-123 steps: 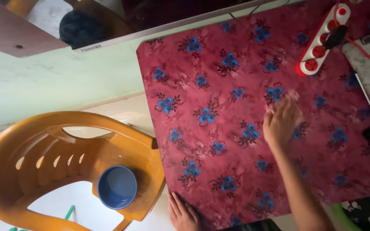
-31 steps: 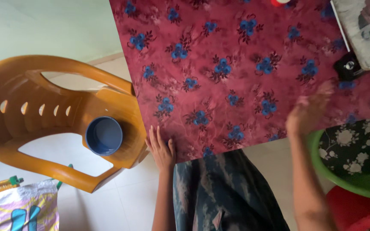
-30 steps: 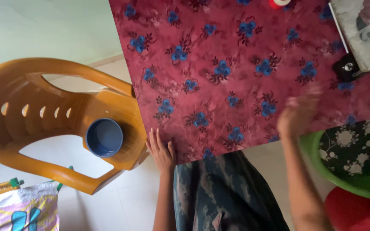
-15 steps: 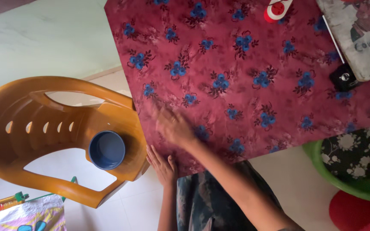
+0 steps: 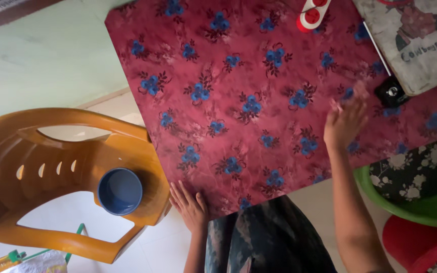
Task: The person repeatedly wipes a floral-patterned table surface with a pink cloth. They dip the cloth into a blue bowl of water on a yellow chair, wring it out, and continue wiping the table in circular and back-and-forth motions.
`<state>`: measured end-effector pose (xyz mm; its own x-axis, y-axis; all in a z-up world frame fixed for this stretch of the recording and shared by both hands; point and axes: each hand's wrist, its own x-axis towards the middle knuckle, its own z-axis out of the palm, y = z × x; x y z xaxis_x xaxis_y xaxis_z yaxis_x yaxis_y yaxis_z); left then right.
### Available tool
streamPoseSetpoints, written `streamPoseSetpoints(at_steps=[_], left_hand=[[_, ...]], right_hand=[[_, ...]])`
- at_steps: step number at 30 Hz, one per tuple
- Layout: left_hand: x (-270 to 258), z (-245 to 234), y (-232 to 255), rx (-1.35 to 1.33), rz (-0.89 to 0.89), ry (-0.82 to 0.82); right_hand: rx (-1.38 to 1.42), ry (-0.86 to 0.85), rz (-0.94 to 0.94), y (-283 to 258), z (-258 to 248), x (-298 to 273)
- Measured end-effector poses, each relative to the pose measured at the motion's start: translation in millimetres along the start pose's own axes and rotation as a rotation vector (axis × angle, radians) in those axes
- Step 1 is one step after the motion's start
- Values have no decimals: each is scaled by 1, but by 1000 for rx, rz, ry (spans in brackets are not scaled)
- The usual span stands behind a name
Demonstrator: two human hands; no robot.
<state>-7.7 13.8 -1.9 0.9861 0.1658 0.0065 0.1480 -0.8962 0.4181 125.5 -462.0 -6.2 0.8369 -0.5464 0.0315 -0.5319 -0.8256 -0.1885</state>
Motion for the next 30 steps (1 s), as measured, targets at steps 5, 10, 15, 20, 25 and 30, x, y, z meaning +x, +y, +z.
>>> streamPoseSetpoints(at_steps=[5, 10, 15, 20, 25, 30], left_hand=[[-2, 1, -1, 3, -18, -34], [-3, 2, -3, -57, -8, -14], [-4, 7, -9, -43, 38, 3], [-5, 12, -8, 108, 5, -39], [-3, 10, -7, 111, 22, -30], [-3, 9, -7, 126, 17, -37]], right_hand=[[25, 29, 63, -30, -7, -82], [181, -75, -346, -158, -8, -160], [464, -424, -921, -278, 12, -188], [432, -211, -1420, -370, 29, -146], [506, 3, -1154, -413, 31, -43], [303, -39, -681, -378, 38, 64]])
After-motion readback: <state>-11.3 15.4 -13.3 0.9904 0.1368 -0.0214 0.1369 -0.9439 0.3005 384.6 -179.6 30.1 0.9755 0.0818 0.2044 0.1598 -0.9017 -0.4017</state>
